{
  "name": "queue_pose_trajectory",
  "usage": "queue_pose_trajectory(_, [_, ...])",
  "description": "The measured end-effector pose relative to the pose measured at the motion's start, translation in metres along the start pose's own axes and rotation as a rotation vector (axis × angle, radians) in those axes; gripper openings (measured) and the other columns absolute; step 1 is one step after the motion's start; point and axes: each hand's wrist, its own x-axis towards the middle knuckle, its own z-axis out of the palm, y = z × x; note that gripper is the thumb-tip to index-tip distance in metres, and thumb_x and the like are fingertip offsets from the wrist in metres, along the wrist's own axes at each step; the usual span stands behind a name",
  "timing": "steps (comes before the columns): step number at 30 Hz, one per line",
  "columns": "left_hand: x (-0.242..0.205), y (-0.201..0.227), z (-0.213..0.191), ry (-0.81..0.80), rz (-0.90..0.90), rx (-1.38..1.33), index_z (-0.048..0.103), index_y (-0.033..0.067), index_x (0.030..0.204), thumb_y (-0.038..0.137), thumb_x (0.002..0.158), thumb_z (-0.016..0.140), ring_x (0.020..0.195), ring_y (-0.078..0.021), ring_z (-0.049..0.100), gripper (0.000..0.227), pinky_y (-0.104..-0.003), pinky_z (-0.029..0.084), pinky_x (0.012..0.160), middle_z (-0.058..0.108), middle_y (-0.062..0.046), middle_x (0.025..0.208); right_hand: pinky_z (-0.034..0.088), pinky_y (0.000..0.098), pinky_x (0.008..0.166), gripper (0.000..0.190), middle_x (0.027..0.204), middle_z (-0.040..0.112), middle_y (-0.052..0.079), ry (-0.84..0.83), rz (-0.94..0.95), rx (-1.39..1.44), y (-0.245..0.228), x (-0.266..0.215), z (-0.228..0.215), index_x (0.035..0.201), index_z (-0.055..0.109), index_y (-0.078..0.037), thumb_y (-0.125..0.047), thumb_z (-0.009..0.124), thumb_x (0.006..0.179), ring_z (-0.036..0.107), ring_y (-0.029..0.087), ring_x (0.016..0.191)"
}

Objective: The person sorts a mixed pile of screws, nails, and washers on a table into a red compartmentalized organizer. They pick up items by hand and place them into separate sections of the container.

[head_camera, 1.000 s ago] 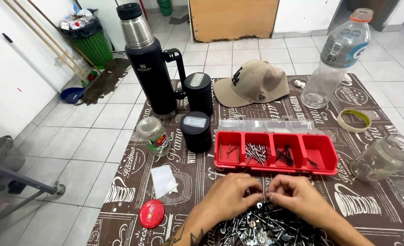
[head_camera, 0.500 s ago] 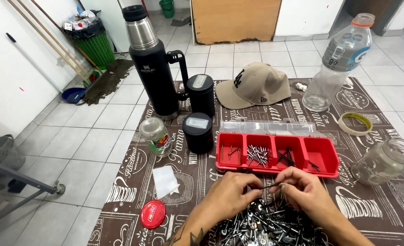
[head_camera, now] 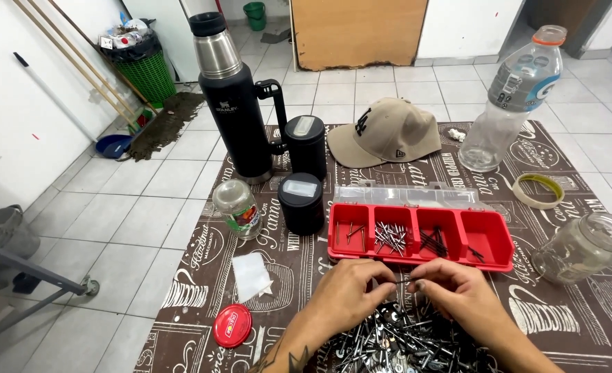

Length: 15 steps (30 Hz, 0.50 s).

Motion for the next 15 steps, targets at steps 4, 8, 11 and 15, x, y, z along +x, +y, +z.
queue_pose_trajectory(4, [-0.001,0.004,-0.003,-0.014,-0.055,0.026,0.071,0.0171,0.105,0.026,0.097,0.064,0.088,-0.0105,0.067,0.014,-0.028,0.056,0.084,0.073,0.002,0.099,0.042,0.0220,0.042,0.015,0.082,0.085,-0.010,0.108,-0.489,-0.694,0.022,0.009,-0.006,0.093,0.082,-0.021,-0.023,0.079,0.078,0.050,0.005,0.041])
queue_pose_trajectory(8, [0.003,-0.005,0.003,0.066,-0.028,0.029,0.070,0.0166,0.105,0.022,0.096,0.064,0.077,-0.0091,0.065,0.012,-0.026,0.056,0.075,0.073,0.002,0.099,0.056,0.0225,0.045,0.017,0.081,0.084,-0.013,0.069,-0.461,-0.928,0.032,0.016,-0.015,0.100,0.077,-0.029,-0.034,0.071,0.084,0.069,0.003,0.048])
queue_pose_trajectory(11, [0.005,-0.011,0.005,0.117,-0.041,-0.006,0.068,0.0155,0.112,0.018,0.096,0.064,0.072,-0.0094,0.066,0.016,-0.021,0.058,0.067,0.073,-0.001,0.100,0.041,0.0188,0.032,0.018,0.063,0.081,-0.007,0.123,-0.281,-0.845,0.020,0.017,-0.025,0.102,0.078,-0.025,-0.028,0.069,0.087,0.056,0.004,0.035])
queue_pose_trajectory(15, [0.006,-0.013,0.004,0.161,-0.048,-0.020,0.068,0.0158,0.114,0.021,0.096,0.063,0.086,-0.0117,0.071,0.020,-0.025,0.062,0.081,0.074,-0.003,0.105,0.041,0.0200,0.033,0.021,0.067,0.080,0.003,0.406,-0.192,-0.851,0.006,0.021,-0.048,0.105,0.078,-0.017,-0.028,0.066,0.091,0.060,0.008,0.039])
